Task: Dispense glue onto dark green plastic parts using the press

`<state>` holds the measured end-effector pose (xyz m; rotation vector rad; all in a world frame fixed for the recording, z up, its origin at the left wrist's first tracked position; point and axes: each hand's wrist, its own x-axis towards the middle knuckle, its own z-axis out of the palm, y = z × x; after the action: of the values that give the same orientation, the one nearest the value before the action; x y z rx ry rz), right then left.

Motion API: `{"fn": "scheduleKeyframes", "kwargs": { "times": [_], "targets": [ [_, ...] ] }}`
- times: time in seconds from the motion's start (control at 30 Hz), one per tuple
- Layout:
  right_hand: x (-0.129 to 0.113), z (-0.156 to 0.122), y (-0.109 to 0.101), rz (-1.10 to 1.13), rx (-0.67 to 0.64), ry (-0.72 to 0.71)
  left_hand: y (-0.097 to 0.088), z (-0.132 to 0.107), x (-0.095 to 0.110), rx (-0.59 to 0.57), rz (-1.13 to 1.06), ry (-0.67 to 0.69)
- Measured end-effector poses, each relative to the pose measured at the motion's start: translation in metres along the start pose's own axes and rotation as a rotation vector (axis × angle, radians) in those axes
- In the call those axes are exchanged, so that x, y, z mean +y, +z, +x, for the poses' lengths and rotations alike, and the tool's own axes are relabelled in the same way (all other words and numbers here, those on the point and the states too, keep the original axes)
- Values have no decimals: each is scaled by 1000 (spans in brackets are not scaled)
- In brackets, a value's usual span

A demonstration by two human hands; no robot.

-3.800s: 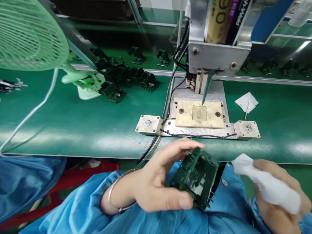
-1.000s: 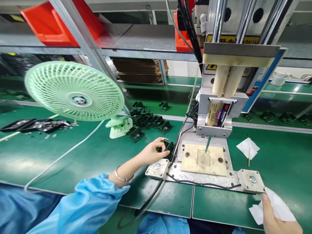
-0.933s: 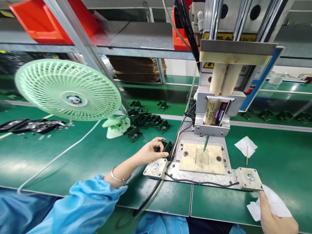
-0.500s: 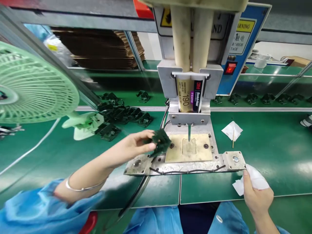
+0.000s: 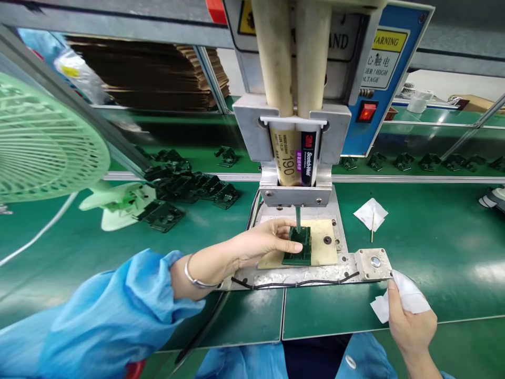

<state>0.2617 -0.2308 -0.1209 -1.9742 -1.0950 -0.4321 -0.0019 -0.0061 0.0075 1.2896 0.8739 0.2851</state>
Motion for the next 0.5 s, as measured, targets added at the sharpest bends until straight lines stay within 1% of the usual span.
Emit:
{"fn": "scheduleKeyframes", "kwargs": {
  "times": [0.07,0.13,0.2,0.27,0.33,0.4,0.47,0.5],
  "targets": [
    [1,0,0,13,-6,10,0,6,-3,38,15,77],
    [2,-1,1,27,0,23,1,9,-9,81,99,185],
    [3,-2,1,49,-5,48,2,10,-17,147,262,263],
    [3,-3,0,85,-16,113,2,7,-23,220,452,285],
    [1,0,-1,125,-36,253,-1,-1,-25,289,598,293],
    [-3,8,-2,151,-55,452,-9,-15,-26,381,691,322],
    [-8,22,1,175,-83,625,-22,-35,-28,528,728,330],
    [-12,29,4,206,-100,670,-29,-46,-31,613,706,310]
  ]
}}
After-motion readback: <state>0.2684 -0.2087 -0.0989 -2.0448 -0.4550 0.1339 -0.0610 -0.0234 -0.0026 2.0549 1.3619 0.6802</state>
